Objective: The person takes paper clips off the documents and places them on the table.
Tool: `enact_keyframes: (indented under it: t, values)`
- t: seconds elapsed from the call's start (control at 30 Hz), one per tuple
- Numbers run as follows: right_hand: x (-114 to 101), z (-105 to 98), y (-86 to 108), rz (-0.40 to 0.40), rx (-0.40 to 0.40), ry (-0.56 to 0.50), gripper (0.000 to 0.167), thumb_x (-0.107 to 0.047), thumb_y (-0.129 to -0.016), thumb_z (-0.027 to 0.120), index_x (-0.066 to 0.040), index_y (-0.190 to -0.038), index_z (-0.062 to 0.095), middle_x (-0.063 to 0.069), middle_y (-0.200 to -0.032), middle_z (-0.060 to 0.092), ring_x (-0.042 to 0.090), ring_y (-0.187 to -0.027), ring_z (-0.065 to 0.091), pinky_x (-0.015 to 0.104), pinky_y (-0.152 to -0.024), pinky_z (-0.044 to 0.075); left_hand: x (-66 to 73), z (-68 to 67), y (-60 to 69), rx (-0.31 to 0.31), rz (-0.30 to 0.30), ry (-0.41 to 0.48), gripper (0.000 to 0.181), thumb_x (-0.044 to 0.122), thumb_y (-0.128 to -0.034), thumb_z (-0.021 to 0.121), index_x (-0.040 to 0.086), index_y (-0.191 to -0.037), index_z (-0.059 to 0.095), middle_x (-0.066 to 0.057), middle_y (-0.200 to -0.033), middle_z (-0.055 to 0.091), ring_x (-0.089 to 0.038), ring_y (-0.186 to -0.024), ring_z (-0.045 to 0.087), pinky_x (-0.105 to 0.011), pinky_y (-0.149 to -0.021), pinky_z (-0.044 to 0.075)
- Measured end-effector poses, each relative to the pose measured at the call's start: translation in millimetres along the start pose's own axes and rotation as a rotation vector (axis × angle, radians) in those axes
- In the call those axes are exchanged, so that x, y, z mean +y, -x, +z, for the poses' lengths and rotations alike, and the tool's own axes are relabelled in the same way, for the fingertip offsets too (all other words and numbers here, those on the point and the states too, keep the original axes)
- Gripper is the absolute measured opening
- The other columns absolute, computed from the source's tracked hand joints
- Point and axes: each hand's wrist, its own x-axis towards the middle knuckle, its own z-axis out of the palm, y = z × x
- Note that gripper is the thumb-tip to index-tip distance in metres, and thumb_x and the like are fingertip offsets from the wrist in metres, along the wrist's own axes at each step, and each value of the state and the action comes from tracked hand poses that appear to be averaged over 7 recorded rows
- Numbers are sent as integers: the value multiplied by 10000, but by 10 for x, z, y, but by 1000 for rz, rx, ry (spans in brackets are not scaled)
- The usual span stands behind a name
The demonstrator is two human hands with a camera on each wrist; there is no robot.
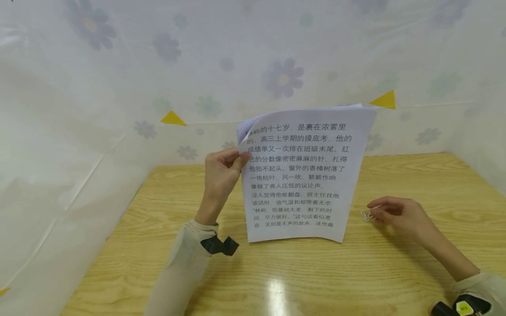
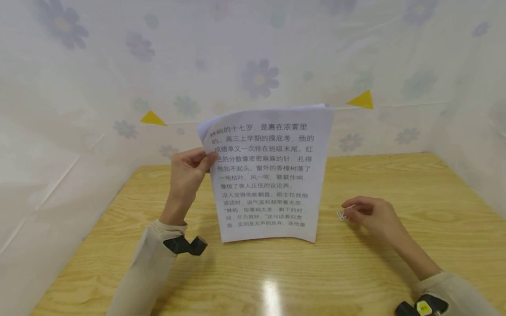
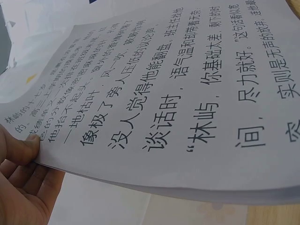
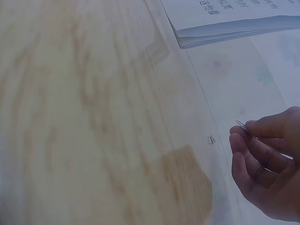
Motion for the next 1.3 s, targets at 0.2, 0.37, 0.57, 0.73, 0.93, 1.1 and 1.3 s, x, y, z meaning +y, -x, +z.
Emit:
enact_keyframes:
  t: [0.2,0.37,0.57,0.73,0.93,1.1,1.3]
  values:
    - [17,-1,-34,58,-60,-2,230,-78,-949,612,48,-1138,646,67,-888,732,86,-727,681,265,-601,526,-6,7,-4,5,-1,-3,150,-38,-886,648,-83,-1013,714,-212,-874,720,-169,-665,706,-200,-442,395]
    - [10,-10,-54,87,-90,-5,258,-126,-948,626,37,-1146,643,85,-878,730,91,-722,676,286,-547,503,1,9,2,7,5,-9,147,-42,-884,649,-82,-1009,716,-219,-867,717,-194,-661,706,-198,-429,371]
    - [6,-17,-77,99,-110,16,273,-150,-952,624,38,-1150,638,64,-830,717,96,-686,650,287,-548,504,13,17,7,14,0,-14,147,-41,-881,654,-81,-1008,717,-223,-864,716,-219,-666,708,-193,-437,382]
    - [12,-14,-102,52,-93,72,261,-152,-954,622,35,-1136,637,56,-787,659,92,-626,596,285,-522,497,14,16,7,15,3,-8,146,-38,-884,652,-86,-1007,715,-219,-870,718,-188,-667,708,-192,-435,377]
    - [14,-34,-121,2,-59,169,223,-136,-942,634,-3,-1120,658,76,-853,661,48,-667,624,271,-515,486,11,10,8,17,3,-1,150,-39,-885,650,-84,-1012,715,-217,-872,718,-134,-661,702,-190,-447,395]
    - [-56,-36,-95,-88,-16,220,199,-102,-922,654,-35,-1109,676,86,-914,688,21,-683,621,254,-530,480,12,10,9,21,0,5,153,-45,-884,647,-87,-1016,712,-222,-872,717,-169,-668,708,-193,-477,448]
    - [-358,38,-131,-249,46,199,229,-92,-886,703,-89,-1114,682,42,-988,714,-42,-833,617,202,-657,522,5,20,2,13,8,21,157,-47,-887,640,-93,-1021,707,-229,-877,714,-199,-683,713,-213,-532,505]
